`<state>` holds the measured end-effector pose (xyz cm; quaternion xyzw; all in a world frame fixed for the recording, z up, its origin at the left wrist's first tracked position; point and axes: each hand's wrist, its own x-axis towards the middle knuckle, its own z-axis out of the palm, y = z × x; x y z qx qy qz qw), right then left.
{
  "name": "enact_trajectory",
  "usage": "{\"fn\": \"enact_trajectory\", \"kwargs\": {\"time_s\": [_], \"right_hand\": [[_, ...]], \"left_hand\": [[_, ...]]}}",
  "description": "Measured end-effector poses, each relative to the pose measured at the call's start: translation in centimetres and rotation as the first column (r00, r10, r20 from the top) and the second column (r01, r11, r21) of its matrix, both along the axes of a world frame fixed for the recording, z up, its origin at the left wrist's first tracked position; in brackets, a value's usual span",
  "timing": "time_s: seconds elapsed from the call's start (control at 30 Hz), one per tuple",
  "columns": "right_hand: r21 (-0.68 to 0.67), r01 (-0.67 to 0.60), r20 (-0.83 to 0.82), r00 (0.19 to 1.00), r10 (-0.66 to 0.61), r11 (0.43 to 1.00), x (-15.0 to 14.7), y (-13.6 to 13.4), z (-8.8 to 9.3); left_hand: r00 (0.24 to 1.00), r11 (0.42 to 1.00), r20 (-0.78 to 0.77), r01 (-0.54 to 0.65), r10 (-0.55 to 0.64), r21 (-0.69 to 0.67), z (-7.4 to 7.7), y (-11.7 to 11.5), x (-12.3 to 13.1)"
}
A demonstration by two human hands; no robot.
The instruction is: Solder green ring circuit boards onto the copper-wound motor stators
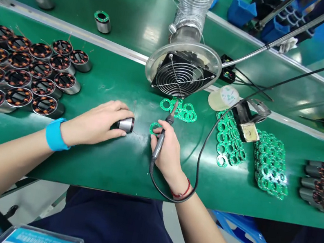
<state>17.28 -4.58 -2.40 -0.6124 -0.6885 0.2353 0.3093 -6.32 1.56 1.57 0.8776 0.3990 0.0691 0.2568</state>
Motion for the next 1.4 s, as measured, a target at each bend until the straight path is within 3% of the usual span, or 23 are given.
{"fn": "enact_trajectory", "kwargs": {"time_s": [0.1,0.2,0.3,0.43,0.6,1.1,1.4], "right_hand": [[0.056,-0.006,-0.095,0.995,0.011,0.998,0.6,-1.0,0.7],[0.125,-0.021,-0.151,0.988,0.040,0.992,1.7,-2.3,1.3],[0.196,0.073,-0.181,0.983,-0.037,0.978,2.7,-3.5,1.3],[0.169,0.240,-0.340,0.925,-0.172,0.956,3.3,-4.6,0.6],[0.105,0.248,-0.422,0.888,-0.183,0.963,3.9,-5.3,-0.1],[0.069,0.239,-0.397,0.897,-0.193,0.968,4.3,-5.5,-0.3],[0.325,0.080,-0.192,0.981,-0.017,0.942,3.6,-4.9,0.8]], "left_hand": [[0.988,0.980,-0.026,0.156,-0.154,0.121,-0.4,-1.5,-0.4],[0.981,0.953,-0.051,0.195,-0.188,0.234,-0.9,-2.9,-0.6],[0.986,0.977,0.078,0.129,-0.144,0.170,-1.1,-3.2,0.3],[0.981,0.999,0.196,-0.016,0.009,0.036,-1.0,-2.7,2.9],[0.976,0.997,0.211,-0.066,0.055,0.045,-1.0,-2.6,5.0],[0.973,0.991,0.204,-0.122,0.110,0.047,-1.6,-2.9,5.0],[0.972,0.992,0.221,-0.105,0.086,0.075,-1.7,-3.0,4.9]]}}
